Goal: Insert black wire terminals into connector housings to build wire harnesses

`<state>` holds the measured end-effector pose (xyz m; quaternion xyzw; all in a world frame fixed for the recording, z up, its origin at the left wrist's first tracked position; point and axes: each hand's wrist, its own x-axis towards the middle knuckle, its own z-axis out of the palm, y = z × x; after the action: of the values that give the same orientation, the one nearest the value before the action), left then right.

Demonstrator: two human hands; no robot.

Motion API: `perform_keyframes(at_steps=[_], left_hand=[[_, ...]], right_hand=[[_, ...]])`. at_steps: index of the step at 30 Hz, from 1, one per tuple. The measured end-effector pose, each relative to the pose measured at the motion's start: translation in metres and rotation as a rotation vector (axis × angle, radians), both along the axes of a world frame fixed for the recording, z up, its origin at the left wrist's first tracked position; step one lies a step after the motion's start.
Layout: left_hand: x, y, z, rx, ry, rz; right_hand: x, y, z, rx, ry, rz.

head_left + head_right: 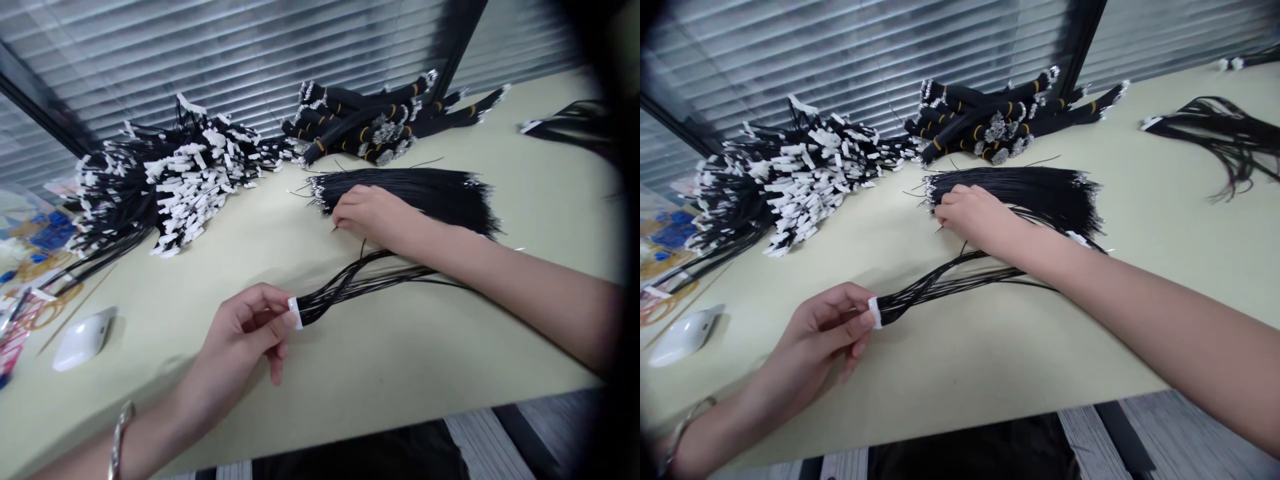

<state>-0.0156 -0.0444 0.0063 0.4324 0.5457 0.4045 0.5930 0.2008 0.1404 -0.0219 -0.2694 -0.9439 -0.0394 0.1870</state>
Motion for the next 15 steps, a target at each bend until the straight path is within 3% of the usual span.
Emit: perform_keyframes(at_steps=[5,8,11,15], left_hand=[[0.0,-0.001,0.0,-0.014,0.005,0.009],[0.0,-0.001,0.0,-0.019,-0.003,0.02],[0.0,-0.001,0.0,-0.026,-0.027,0.043],[0.001,-0.001,0.002,-0.028,-0.077,0.081]], right_hand=[[-0.003,-0.003,-0.002,0.029,-0.005,-0.025],[-0.007,-0.014,0.009,0.005,0.111,-0.114],[-0.012,-0.042,0.032,-0.041,0.311,-0.167],[-0.019,-0.093,0.051,-0.185,0.458,0.016]])
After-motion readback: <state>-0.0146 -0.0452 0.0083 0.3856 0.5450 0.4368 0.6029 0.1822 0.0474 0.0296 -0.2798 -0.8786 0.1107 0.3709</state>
